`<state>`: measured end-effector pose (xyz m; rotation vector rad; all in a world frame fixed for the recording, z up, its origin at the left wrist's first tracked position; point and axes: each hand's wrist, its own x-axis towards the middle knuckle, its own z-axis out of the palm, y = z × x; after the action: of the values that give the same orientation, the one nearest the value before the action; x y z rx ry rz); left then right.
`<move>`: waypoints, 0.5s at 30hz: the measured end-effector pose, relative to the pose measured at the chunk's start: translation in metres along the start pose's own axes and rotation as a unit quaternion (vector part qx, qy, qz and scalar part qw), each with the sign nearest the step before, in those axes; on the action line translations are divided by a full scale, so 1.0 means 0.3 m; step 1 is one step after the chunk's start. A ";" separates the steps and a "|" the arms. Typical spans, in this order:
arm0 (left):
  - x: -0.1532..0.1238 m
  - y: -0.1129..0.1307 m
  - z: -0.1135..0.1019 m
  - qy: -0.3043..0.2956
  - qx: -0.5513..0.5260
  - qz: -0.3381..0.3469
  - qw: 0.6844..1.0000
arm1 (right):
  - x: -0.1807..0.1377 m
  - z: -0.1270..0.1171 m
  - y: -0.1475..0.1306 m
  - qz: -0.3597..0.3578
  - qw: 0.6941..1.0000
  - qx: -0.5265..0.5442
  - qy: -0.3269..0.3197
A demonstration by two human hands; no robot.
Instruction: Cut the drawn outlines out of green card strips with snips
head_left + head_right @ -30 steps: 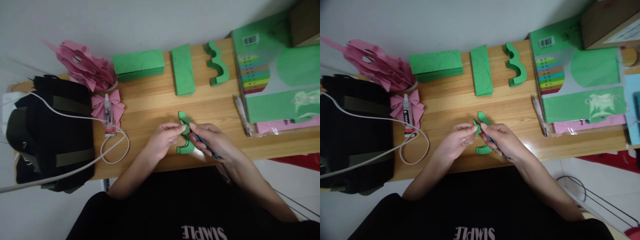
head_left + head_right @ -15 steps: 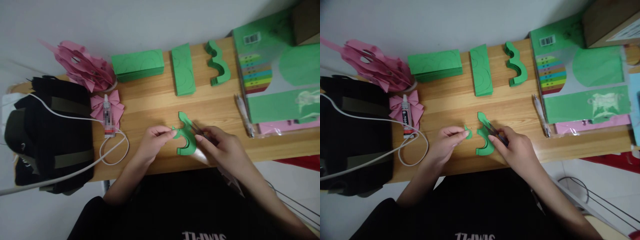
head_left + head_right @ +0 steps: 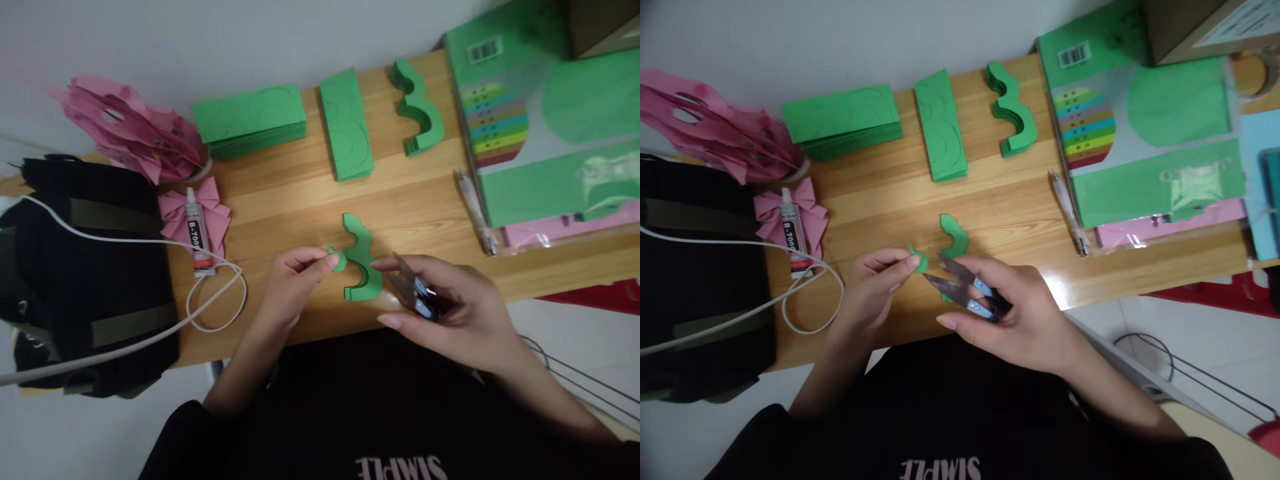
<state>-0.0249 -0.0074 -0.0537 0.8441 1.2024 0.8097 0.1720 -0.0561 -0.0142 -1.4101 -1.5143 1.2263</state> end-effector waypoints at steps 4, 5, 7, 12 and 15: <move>-0.039 0.012 0.005 -0.025 -0.006 0.068 0.997 | -0.005 -0.003 0.005 0.038 0.983 0.178 -0.037; -0.049 0.020 0.005 -0.042 0.000 0.096 0.995 | -0.007 -0.002 0.006 0.049 0.970 0.232 -0.048; -0.066 0.042 0.005 -0.084 0.038 0.185 0.978 | -0.011 0.001 0.007 0.077 0.943 0.320 -0.055; -0.092 0.090 0.011 -0.154 0.181 0.383 0.893 | -0.019 0.011 0.006 0.116 0.916 0.377 -0.068; -0.101 0.095 0.020 -0.152 0.205 0.347 0.902 | -0.022 0.012 0.006 0.090 0.912 0.390 -0.086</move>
<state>-0.0265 -0.0214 -0.0142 1.7404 0.7871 0.9490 0.1701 -0.0633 -0.0164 -0.9177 -0.8207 1.8368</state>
